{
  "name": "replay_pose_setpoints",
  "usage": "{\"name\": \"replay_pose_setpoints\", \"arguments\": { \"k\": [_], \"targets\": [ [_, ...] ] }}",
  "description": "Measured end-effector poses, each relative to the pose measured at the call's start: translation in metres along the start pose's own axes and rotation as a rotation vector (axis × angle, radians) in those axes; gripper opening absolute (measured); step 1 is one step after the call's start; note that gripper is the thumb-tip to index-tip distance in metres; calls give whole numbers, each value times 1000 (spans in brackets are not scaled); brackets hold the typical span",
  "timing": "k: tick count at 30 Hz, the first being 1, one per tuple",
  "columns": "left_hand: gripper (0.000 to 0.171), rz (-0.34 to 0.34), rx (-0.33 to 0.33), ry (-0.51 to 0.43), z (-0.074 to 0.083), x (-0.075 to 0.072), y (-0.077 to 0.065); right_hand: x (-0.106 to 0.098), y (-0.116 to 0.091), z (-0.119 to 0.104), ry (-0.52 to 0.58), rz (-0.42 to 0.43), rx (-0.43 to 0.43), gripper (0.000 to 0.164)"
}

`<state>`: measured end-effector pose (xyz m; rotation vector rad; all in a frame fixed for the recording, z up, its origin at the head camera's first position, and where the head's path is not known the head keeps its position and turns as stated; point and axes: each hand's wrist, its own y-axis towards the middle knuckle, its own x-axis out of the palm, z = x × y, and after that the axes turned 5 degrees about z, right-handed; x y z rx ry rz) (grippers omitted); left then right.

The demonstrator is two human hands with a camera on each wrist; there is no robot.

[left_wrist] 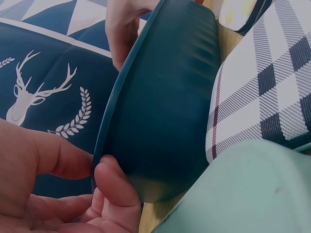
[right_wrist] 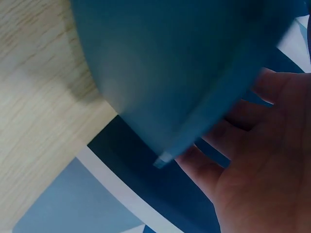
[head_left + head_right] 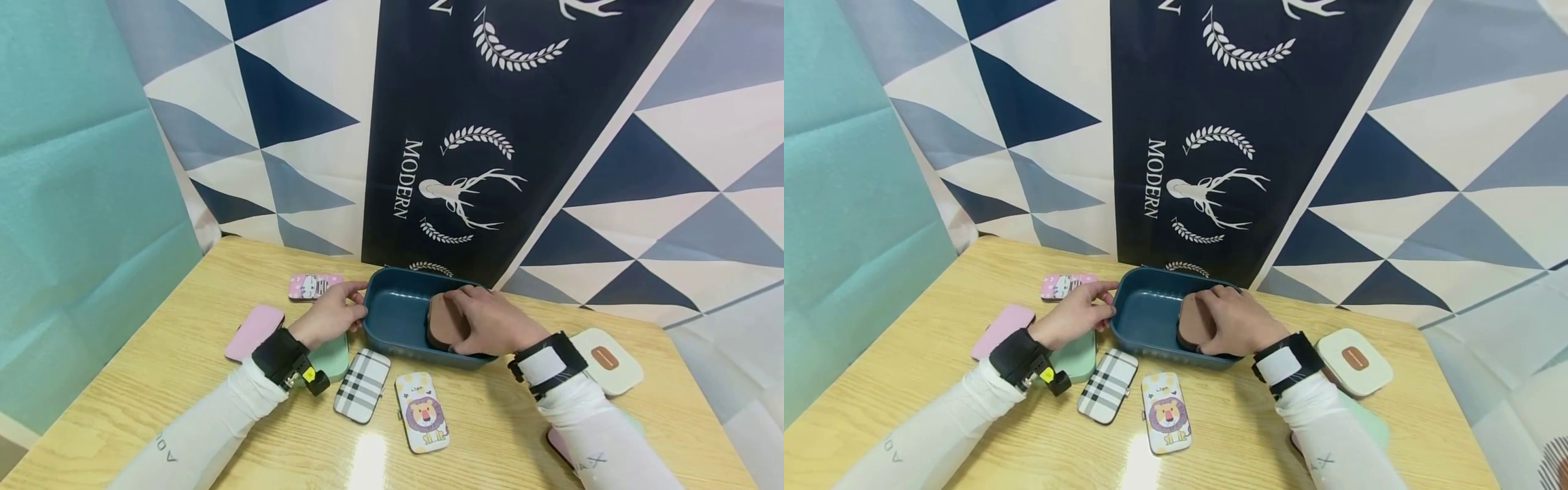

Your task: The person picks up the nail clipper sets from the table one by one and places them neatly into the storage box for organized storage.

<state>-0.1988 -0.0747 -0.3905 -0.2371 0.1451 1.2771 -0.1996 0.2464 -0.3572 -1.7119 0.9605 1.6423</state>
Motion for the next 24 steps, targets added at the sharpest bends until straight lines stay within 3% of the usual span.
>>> {"name": "replay_pose_setpoints", "arguments": {
  "k": [24],
  "targets": [
    [59, 6, 1, 3, 1, 1, -1, 13, -2, 3, -2, -13, -9, 89]
  ]
}}
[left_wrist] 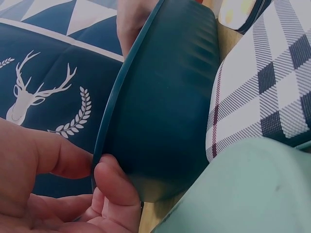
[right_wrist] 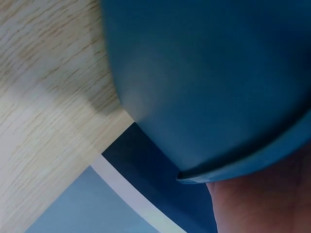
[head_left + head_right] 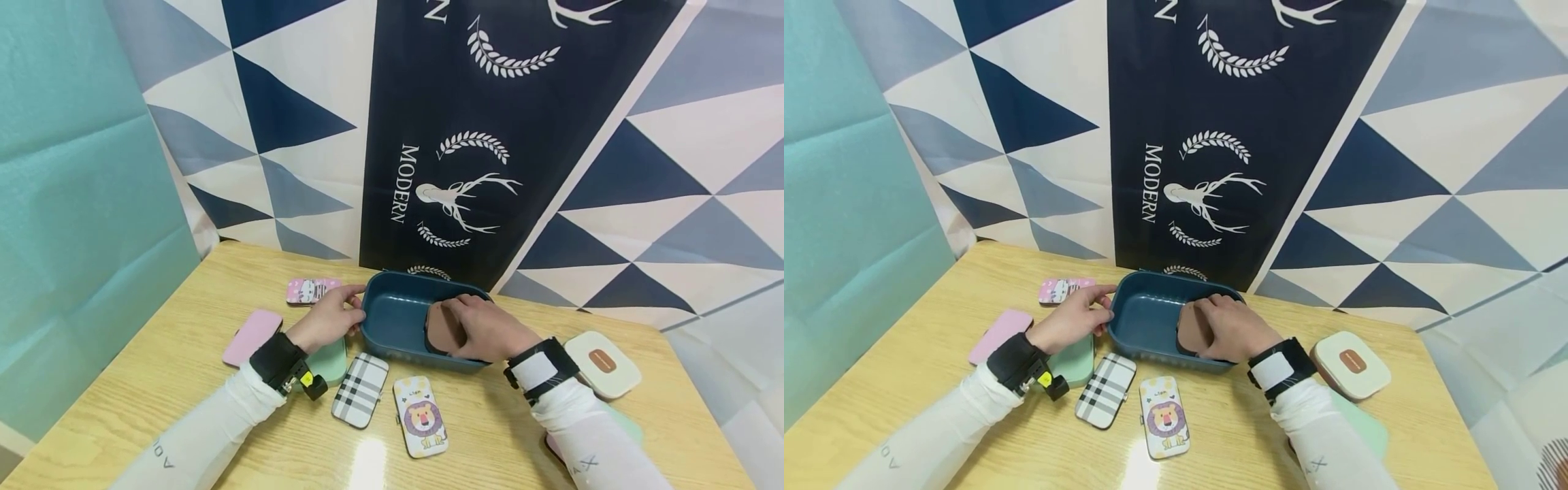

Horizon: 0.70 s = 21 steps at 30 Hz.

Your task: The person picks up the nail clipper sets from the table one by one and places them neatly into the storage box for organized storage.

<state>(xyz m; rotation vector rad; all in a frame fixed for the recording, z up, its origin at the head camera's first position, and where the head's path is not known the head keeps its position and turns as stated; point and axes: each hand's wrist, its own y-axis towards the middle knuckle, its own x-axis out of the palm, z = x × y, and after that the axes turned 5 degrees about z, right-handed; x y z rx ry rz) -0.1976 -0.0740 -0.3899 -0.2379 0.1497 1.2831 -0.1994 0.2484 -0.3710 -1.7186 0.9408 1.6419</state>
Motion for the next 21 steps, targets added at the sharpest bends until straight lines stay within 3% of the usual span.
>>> {"name": "replay_pose_setpoints", "arguments": {
  "k": [21],
  "targets": [
    [59, -13, 6, -5, -3, -1, 2, 0, -1, 1, 28, -47, 38, 90]
  ]
}}
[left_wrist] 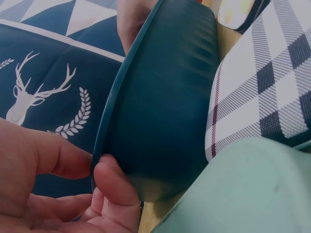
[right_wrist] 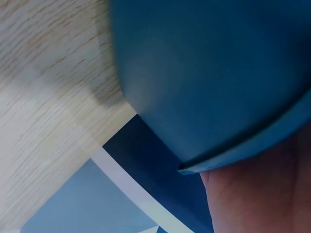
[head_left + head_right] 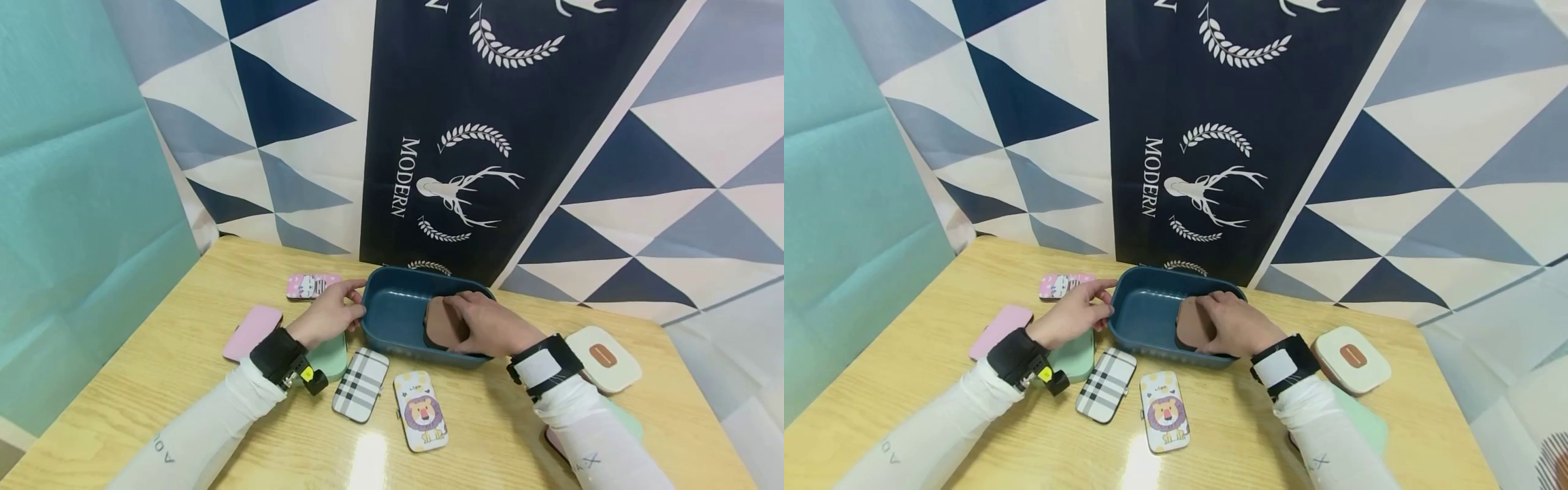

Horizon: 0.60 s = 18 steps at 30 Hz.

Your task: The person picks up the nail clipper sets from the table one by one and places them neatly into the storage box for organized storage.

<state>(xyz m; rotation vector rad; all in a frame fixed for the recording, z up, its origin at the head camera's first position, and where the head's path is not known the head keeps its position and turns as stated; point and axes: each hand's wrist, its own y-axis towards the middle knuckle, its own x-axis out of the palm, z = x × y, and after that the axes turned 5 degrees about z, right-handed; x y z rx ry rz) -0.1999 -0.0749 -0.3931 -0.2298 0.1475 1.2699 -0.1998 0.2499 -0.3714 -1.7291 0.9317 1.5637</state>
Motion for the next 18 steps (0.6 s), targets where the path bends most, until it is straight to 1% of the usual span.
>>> {"name": "replay_pose_setpoints", "arguments": {
  "k": [7, 11, 14, 18],
  "targets": [
    [60, 6, 3, 14, 0, -1, 2, -7, -4, 1, 27, 36, -10, 90],
    [60, 8, -4, 14, 1, -1, 1, -14, -8, 1, 58, 46, -1, 94],
    [60, 6, -17, 12, 1, -1, 1, -19, -12, 3, 78, 44, 29, 99],
    [60, 3, -17, 15, 2, -1, 2, -28, -20, 7, 103, 44, 93, 104]
  ]
}}
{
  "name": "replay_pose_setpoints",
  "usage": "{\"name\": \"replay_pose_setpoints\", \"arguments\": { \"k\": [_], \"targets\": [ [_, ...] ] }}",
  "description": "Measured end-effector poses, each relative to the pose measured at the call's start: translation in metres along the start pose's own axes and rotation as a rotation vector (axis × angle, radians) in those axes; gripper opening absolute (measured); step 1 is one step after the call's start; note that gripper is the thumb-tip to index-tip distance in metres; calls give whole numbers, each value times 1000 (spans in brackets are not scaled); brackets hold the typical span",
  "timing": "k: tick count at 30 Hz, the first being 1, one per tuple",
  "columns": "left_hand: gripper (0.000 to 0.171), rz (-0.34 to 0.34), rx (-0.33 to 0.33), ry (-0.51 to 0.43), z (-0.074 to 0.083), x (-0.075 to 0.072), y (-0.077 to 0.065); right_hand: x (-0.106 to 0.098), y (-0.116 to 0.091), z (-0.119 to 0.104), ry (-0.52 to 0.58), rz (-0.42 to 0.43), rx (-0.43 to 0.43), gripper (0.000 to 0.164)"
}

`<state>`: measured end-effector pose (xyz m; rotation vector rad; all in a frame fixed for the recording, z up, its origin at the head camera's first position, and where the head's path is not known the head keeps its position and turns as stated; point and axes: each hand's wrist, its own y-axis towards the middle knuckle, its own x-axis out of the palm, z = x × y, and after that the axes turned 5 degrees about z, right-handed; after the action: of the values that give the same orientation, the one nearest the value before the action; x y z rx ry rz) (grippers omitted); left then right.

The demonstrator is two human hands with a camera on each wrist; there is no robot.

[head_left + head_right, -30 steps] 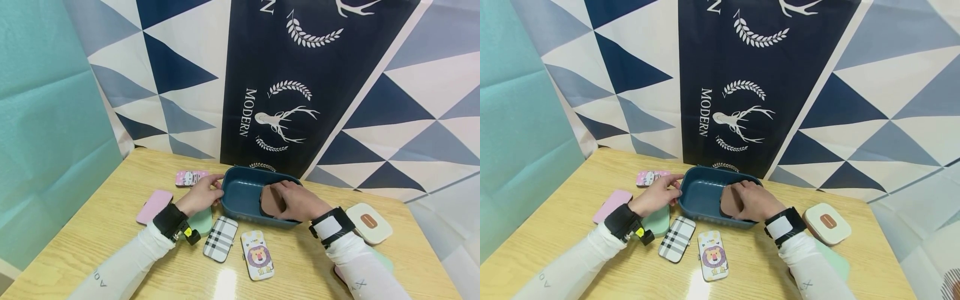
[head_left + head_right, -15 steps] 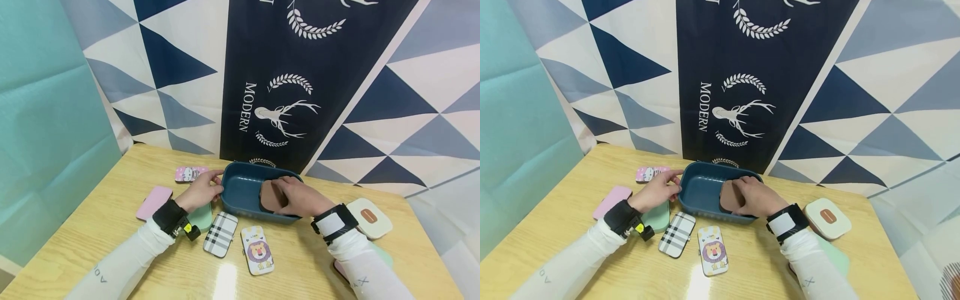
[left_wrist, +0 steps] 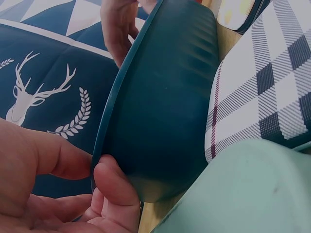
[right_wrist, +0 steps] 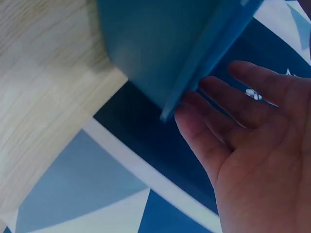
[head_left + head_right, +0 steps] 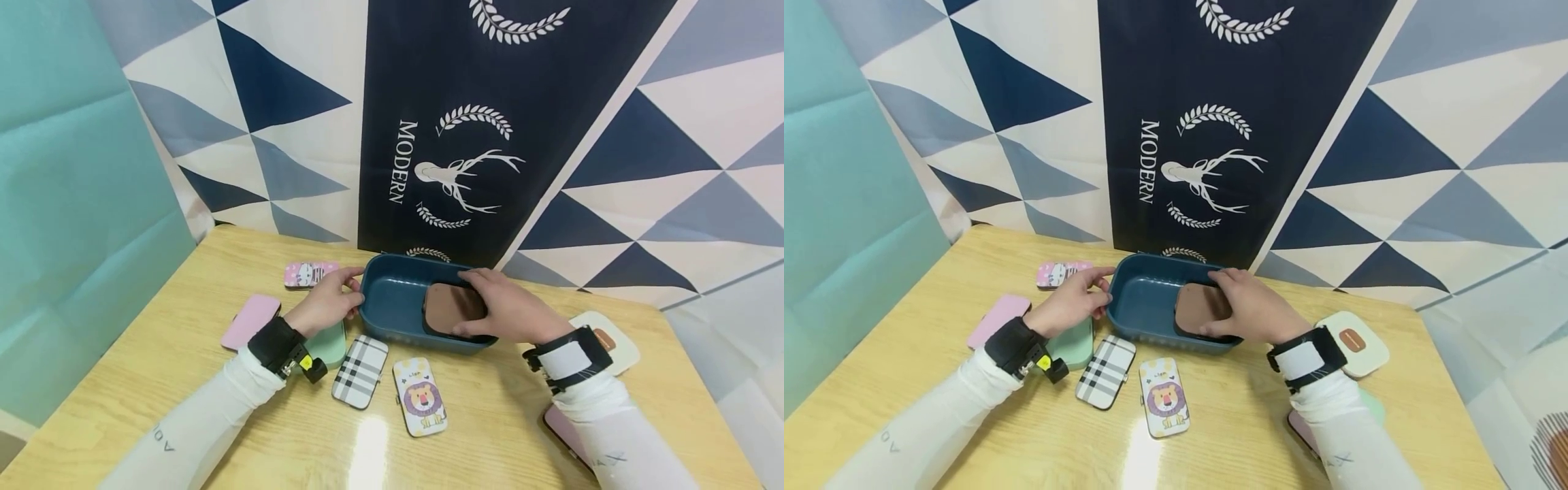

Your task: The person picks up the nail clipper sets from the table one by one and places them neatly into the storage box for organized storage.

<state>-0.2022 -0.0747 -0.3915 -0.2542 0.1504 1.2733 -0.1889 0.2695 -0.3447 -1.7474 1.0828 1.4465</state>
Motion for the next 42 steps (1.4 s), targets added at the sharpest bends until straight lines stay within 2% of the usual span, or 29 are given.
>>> {"name": "replay_pose_setpoints", "arguments": {
  "k": [7, 19, 25, 30, 42],
  "targets": [
    [59, -6, 16, -3, 0, -1, 3, -18, -14, 11, 13, 30, 81, 103],
    [59, -7, 13, -1, -1, 0, 3, -35, -42, 36, 53, 98, 140, 101],
    [60, -8, 11, -4, -1, -1, 3, -36, -52, 51, 59, 125, 148, 96],
    [60, -9, -1, -5, 0, -2, 1, -36, -59, 63, 41, 144, 187, 97],
    [60, -3, 4, 11, 1, -1, 1, -27, -80, 95, -4, 112, 312, 98]
  ]
}}
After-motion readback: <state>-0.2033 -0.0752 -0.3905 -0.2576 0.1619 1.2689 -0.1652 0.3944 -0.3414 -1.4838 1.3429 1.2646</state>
